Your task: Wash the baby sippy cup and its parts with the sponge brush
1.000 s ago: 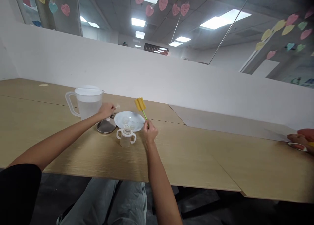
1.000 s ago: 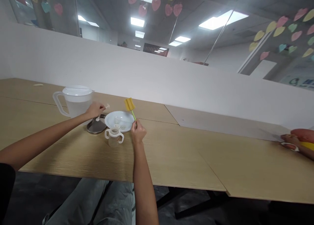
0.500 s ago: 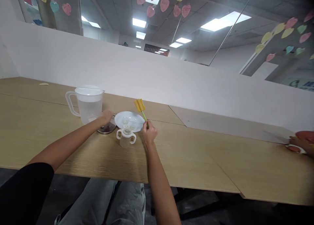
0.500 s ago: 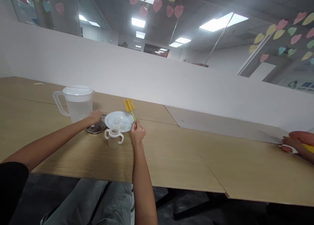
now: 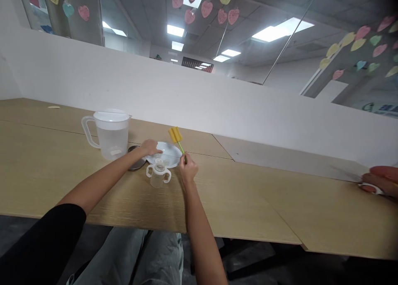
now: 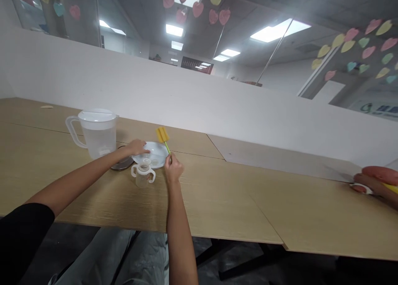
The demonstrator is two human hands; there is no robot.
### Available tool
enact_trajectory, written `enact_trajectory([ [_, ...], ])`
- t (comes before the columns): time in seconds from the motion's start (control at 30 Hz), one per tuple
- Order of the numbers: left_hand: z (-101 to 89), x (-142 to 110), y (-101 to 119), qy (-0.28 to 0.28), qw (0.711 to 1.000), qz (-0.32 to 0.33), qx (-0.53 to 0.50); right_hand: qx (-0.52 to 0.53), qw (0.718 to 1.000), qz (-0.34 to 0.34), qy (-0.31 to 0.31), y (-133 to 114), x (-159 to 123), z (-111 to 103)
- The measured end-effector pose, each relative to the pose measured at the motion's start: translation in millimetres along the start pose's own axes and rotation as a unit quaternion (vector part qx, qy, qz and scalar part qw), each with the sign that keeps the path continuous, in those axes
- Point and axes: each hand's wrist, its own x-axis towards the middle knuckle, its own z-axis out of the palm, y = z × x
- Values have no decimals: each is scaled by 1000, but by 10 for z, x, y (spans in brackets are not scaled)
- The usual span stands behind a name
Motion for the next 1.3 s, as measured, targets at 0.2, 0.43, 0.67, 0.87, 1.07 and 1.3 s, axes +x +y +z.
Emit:
enact_trajectory([
  [0.2, 103, 54, -3, -2, 999, -8, -50, 5, 1000, -26, -5, 7, -9, 2],
  [0.43, -396, 58, -93, 126, 978, 42, -159, 28, 998, -55, -16, -8, -15, -23],
  [0.67, -762, -75, -131, 122, 952, 182, -213, 54, 990, -128, 27, -4, -43, -11],
  [0.87, -780, -239, 24, 73, 940, 274, -190, 40, 981, -183, 57, 16, -61, -9],
  [1.07, -778, -325, 107, 91, 936, 153, -303, 7, 976, -197, 95, -20, -51, -69],
  [1.3, -679, -302, 62, 147, 935, 215, -242, -10, 977, -198, 80, 0, -47, -50],
])
